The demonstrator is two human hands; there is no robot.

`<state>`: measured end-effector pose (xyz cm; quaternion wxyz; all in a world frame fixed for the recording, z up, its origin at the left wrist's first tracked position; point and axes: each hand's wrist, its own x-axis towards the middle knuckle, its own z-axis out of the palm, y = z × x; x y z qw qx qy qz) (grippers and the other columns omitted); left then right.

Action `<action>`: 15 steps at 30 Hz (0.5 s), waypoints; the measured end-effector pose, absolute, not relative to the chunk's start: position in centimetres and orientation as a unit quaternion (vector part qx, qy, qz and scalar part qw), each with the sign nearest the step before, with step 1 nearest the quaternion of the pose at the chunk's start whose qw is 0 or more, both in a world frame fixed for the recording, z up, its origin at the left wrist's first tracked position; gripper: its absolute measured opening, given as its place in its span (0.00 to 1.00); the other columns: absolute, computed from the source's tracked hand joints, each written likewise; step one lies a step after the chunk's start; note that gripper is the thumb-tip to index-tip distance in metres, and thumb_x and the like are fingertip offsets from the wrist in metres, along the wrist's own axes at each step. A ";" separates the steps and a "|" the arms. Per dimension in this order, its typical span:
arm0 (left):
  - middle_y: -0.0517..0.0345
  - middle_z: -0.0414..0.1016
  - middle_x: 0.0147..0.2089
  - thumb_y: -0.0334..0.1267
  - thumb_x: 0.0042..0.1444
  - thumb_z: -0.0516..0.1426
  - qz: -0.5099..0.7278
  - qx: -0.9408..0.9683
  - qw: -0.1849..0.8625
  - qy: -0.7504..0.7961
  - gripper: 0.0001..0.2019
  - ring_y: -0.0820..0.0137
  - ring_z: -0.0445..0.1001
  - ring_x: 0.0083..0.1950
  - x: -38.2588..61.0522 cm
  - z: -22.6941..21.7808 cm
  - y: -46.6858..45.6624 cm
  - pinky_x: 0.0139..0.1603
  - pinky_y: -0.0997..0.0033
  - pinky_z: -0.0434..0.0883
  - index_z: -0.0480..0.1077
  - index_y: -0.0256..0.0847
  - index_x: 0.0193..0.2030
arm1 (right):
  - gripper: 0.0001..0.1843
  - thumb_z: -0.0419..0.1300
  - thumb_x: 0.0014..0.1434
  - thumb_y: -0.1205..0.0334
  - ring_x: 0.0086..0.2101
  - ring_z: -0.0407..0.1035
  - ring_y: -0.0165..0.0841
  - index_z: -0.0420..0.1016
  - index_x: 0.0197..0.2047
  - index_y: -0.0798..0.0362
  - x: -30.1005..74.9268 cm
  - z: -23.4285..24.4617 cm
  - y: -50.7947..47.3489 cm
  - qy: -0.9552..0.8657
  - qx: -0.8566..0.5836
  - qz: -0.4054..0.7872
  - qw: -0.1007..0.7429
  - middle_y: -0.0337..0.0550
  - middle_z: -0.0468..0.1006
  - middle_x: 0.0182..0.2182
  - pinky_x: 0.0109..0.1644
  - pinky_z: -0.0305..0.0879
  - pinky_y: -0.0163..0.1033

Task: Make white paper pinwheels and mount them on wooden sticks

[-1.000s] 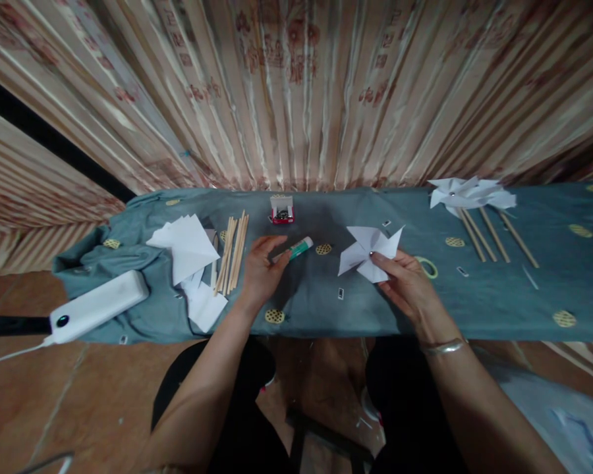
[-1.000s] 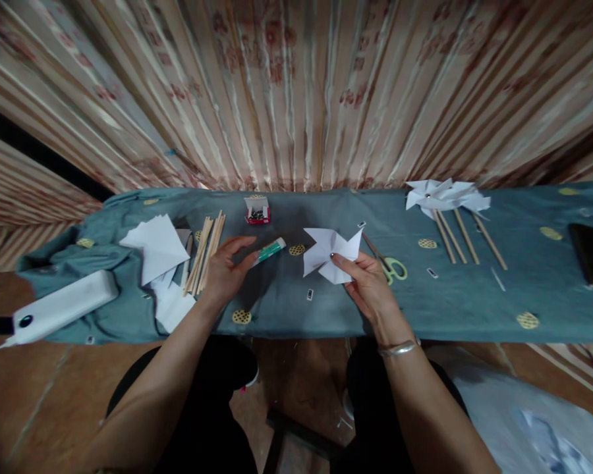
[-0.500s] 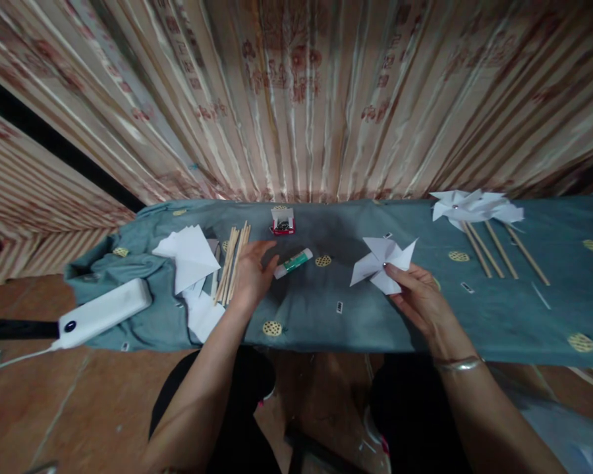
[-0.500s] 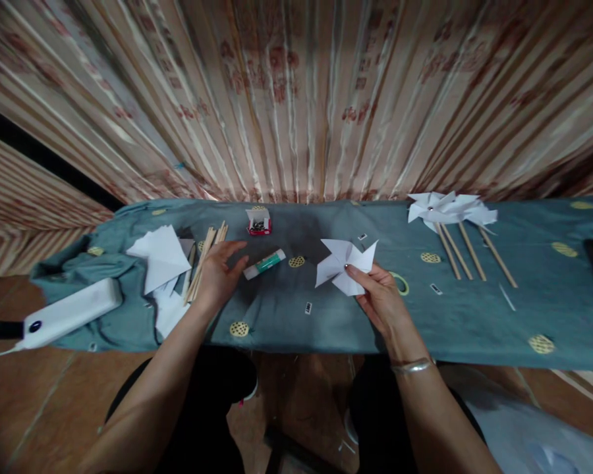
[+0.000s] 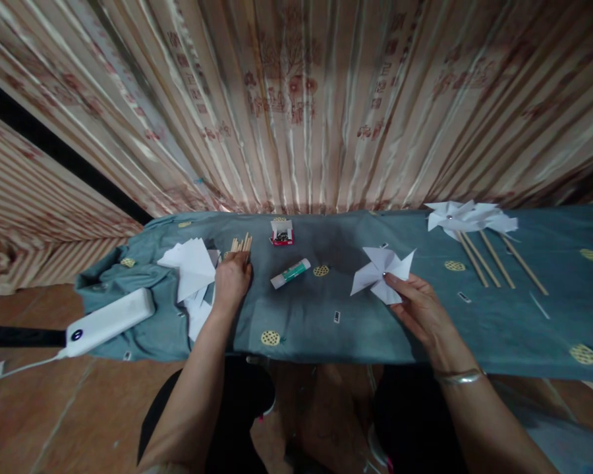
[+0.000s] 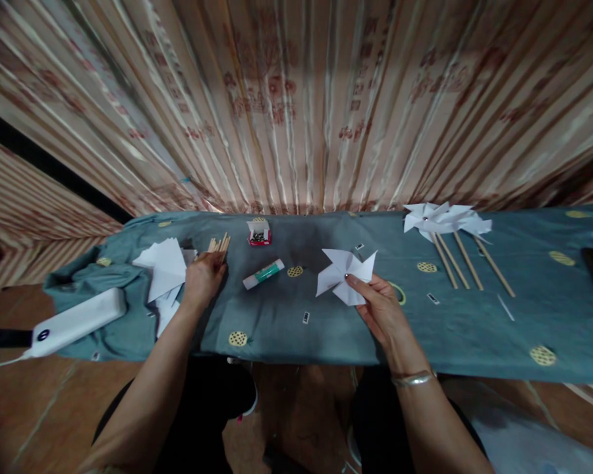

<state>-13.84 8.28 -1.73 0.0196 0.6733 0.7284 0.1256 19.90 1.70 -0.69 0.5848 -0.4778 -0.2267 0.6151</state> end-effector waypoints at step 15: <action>0.46 0.81 0.45 0.36 0.58 0.53 0.093 0.656 0.030 0.748 0.13 0.59 0.79 0.45 -13.8 -1.4 8.2 0.47 0.66 0.71 0.78 0.38 0.43 | 0.18 0.78 0.36 0.55 0.29 0.78 0.33 0.84 0.32 0.49 19.5 -1.1 1.7 -0.252 -0.483 0.612 0.574 0.41 0.85 0.30 0.36 0.76 0.37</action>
